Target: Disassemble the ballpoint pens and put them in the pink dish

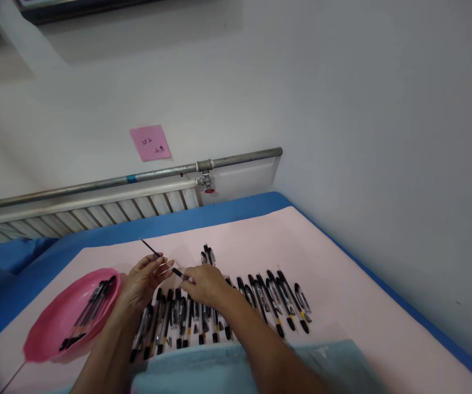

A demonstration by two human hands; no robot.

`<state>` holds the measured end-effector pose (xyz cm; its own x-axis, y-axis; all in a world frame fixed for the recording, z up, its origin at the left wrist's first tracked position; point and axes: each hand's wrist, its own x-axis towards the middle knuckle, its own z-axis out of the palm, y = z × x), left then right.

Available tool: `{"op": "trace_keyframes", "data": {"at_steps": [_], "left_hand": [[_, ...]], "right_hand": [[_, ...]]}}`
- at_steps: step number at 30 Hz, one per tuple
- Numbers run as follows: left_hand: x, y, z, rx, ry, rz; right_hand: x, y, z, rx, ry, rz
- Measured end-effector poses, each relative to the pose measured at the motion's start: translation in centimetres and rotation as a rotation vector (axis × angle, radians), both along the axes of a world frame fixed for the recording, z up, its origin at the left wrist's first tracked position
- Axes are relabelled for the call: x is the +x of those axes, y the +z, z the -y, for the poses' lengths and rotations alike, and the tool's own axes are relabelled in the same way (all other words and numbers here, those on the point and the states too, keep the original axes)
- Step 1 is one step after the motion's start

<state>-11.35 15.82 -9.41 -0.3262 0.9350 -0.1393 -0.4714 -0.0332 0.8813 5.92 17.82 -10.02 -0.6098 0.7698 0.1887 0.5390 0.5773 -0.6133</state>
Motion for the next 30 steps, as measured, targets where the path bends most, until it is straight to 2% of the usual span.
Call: {"op": "trace_keyframes", "data": {"at_steps": [9, 13, 19, 30], "left_hand": [[0.16, 0.02, 0.01, 0.003, 0.002, -0.022], [0.37, 0.15, 0.04, -0.004, 0.017, -0.023], [0.5, 0.25, -0.1, -0.005, 0.039, -0.019], [0.73, -0.56, -0.32, 0.029, 0.07, -0.049]], "right_hand": [[-0.33, 0.65, 0.26, 0.092, -0.048, 0.165], [-0.36, 0.41, 0.26, 0.088, -0.049, 0.127], [-0.46, 0.06, 0.31, 0.003, -0.019, 0.033], [-0.66, 0.31, 0.56, 0.149, -0.064, 0.197]]}}
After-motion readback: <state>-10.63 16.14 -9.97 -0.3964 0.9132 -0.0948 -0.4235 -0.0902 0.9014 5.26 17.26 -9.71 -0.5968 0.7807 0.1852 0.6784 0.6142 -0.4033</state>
